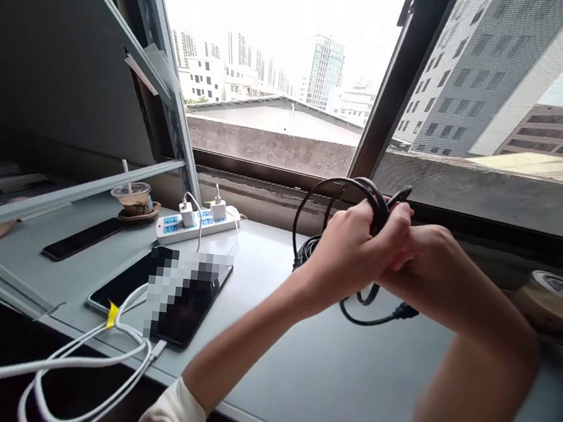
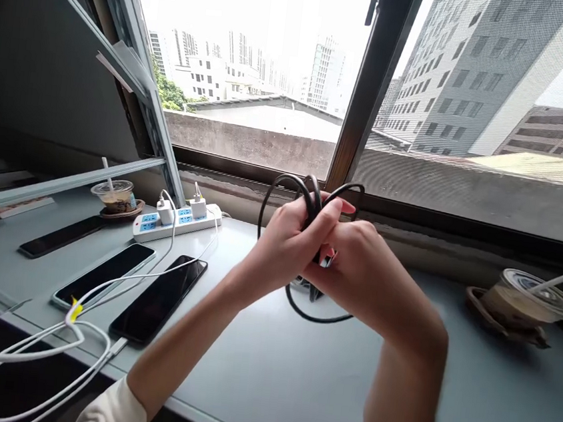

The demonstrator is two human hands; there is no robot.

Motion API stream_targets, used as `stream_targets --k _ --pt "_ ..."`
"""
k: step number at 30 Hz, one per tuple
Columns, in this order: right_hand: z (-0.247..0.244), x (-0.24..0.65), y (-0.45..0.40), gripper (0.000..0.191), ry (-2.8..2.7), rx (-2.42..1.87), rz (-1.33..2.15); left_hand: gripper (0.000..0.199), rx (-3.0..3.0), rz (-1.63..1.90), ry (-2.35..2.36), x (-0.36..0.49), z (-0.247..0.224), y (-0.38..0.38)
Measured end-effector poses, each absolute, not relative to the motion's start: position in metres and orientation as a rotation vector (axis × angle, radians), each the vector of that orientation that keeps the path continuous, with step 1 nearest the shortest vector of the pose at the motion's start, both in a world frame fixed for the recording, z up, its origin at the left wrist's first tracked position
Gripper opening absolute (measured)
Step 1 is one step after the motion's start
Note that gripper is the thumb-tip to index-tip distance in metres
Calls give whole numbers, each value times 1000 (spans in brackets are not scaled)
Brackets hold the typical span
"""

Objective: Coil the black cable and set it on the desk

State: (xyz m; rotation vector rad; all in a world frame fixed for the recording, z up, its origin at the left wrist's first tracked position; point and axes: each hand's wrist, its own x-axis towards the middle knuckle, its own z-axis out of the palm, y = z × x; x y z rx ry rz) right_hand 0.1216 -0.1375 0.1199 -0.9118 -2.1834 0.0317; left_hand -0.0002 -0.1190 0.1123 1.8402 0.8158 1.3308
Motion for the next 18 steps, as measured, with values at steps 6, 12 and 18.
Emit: stream_targets --k 6,12,18 --pt "117 110 -132 18 -2211 -949 319 35 1654 1149 658 -20 130 -115" --pt "121 104 -126 32 -2191 -634 779 28 1569 1103 559 -35 139 -120" --pt "119 94 -118 34 -1885 -558 944 31 1658 1205 649 -40 140 -120"
